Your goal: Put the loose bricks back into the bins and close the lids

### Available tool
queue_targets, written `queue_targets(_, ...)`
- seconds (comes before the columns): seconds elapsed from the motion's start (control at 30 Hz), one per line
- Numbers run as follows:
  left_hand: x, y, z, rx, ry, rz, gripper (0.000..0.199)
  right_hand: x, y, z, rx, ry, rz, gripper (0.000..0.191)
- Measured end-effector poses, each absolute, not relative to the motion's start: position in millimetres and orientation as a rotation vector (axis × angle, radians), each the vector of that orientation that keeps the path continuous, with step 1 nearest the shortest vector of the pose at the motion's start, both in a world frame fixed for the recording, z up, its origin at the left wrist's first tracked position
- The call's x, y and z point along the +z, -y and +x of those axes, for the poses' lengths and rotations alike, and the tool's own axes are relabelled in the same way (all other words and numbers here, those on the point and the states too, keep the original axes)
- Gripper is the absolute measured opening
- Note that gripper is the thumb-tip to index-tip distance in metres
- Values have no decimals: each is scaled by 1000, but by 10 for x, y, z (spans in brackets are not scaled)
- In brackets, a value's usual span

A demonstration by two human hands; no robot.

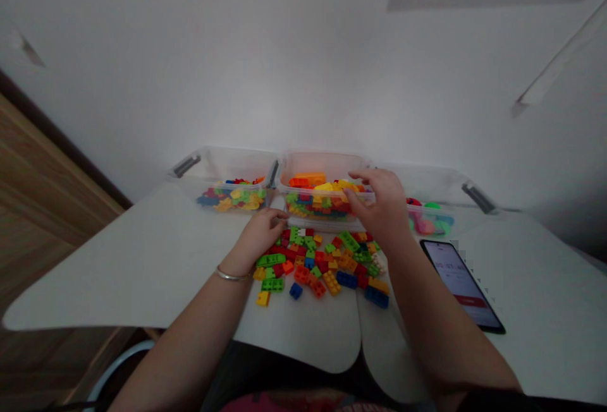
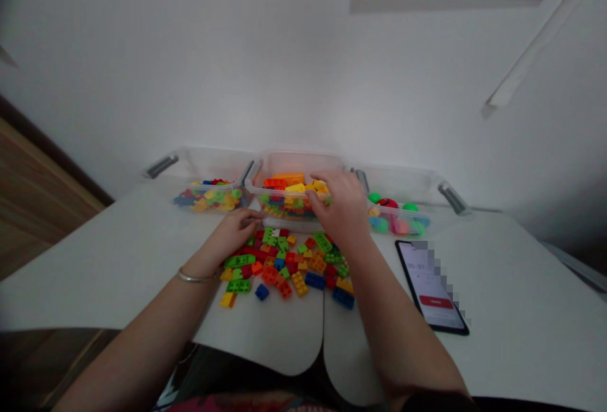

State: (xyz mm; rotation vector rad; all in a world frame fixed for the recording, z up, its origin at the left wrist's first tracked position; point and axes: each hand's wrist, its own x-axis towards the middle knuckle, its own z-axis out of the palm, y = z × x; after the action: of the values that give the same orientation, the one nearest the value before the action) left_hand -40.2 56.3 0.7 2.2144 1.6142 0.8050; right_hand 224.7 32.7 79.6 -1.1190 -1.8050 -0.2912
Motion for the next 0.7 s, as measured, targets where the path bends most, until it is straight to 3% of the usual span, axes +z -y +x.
queue_targets(0.27,-21,-575,-422,809,-1617,2248,30,767,-205,2054,-29,2197,-874,15)
queue_targets(0.47,-61,-583,-431,816,-1606,2248,31,738,-204,1978,233,2558,-1098,20)
queue_targets(0.7,-84,-585,-441,820,-1614,2268,32,624,-235,1895,145,2833,-1293,30)
